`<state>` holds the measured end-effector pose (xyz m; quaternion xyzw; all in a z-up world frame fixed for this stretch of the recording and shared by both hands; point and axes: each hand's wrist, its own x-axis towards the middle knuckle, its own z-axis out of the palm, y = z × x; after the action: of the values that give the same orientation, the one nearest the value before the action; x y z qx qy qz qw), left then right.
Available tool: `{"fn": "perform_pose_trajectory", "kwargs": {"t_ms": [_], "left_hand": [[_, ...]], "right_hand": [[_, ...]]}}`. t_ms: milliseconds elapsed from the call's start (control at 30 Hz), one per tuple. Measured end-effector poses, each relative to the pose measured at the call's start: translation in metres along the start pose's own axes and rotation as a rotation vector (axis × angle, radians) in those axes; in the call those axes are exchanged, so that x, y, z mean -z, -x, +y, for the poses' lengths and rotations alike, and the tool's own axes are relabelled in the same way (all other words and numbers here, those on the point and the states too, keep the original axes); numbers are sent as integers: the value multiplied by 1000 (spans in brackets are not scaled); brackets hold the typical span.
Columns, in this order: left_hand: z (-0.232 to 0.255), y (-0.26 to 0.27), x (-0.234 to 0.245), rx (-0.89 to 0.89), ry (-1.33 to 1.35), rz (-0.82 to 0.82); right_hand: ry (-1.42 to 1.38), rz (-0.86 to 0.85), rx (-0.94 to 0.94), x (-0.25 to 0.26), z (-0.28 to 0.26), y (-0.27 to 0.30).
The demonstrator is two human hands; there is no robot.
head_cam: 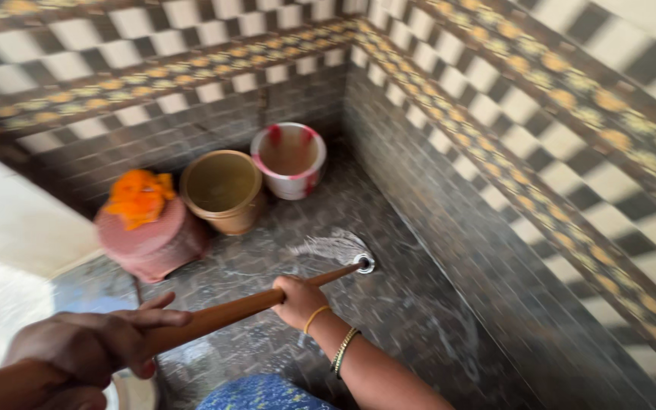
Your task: The person mops a tiled floor using a mop, reaching into corners and around several buckets while dipping the mop into a bucket of water.
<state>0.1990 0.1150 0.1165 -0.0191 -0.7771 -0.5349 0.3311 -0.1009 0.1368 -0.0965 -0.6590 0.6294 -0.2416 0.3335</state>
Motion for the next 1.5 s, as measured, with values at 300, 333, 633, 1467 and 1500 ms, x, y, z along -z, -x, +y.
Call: {"fn": "perform_pose_trajectory", "kwargs": {"t_ms": [300,333,633,1467,1500], "left_hand": [[-92,-89,-157,157,411,-66],[-100,-97,-178,187,450,-76],[-147,-130,-294,597,623,-117],[109,114,-24,72,-253,138],[112,113,-18,59,-298,66]], "right_hand": [[68,429,-398,44,164,181],[93,458,-477,47,183,203],[73,478,-970,24,255,365],[-184,167,-70,-142,-86,41],[-166,147,-43,-142,-91,43]]}}
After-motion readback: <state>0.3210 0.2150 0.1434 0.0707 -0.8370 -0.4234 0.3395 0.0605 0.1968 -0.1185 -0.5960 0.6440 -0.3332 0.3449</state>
